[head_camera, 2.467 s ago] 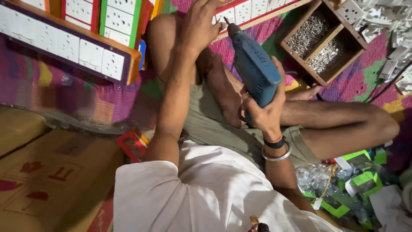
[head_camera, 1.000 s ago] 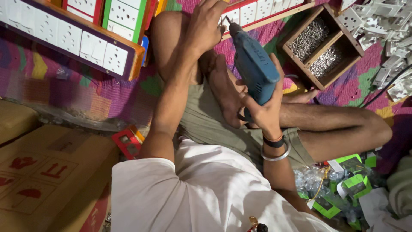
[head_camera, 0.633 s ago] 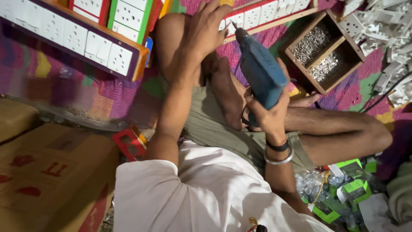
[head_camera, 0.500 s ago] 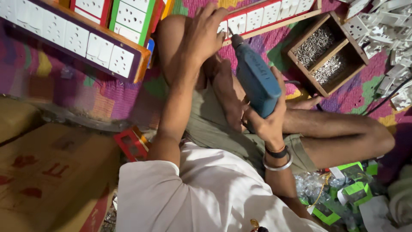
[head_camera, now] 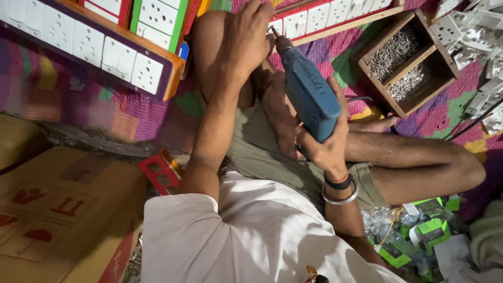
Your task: The person uses a corded electric drill to drive screws into the ends of several plastic power strip housings. They handle each strip one at a time, drilling multiple holes per unit, then place the finished strips into a growing stack on the floor.
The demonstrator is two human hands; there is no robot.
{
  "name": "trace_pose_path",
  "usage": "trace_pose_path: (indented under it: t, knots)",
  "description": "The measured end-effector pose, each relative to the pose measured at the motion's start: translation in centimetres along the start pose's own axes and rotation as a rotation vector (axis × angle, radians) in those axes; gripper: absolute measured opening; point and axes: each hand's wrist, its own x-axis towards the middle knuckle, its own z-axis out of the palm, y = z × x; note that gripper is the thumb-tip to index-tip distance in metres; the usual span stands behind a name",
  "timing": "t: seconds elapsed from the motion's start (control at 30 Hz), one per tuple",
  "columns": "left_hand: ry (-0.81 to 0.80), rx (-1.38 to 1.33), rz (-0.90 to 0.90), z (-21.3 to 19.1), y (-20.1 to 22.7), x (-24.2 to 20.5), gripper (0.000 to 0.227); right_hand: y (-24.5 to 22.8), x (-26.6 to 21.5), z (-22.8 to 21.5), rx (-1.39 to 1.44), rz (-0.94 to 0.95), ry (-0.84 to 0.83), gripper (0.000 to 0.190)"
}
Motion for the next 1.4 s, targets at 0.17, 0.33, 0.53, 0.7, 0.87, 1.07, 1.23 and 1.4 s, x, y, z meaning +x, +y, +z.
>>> trace_pose_path:
  t: [0.17,0.33,0.53,0.7,0.87,1.07,1.23,1.4]
  knots:
    - [-0.062,-0.007,-0.059,-0.2,0.1,0.1,0.041,0.0,0.0,0.1,-0.037,-0.021,-0.005,0.099]
    - [-0.047,0.008,-0.032,-0.6,0.4,0.2,0.04,0.0,0.2,-0.1,0.066,-0.02,0.012,0.099]
    - [-0.06,0.017,-0.04,-0.4,0.5,0.2,0.039,-0.1,0.2,-0.3,0.089,0.027,0.015,0.1]
    - [-0.073,0.018,-0.071,0.0,0.2,0.2,0.039,-0.1,0.2,0.0,-0.051,-0.033,0.002,0.099]
    - [-0.082,0.001,-0.069,0.4,-0.1,-0.1,0.04,-0.1,0.1,-0.1,-0.001,-0.006,0.001,0.099]
    - [-0.065,-0.031,-0.062,0.5,-0.3,-0.1,0.04,-0.1,0.2,0.0,0.03,0.016,0.033,0.099]
    - [-0.071,-0.033,-0.078,0.5,-0.4,-0.2,0.04,0.0,0.3,-0.1,0.046,0.019,0.018,0.099]
    - [-0.068,-0.03,-0.062,0.5,-0.4,0.0,0.04,-0.1,0.3,-0.1,0.054,-0.004,0.004,0.099]
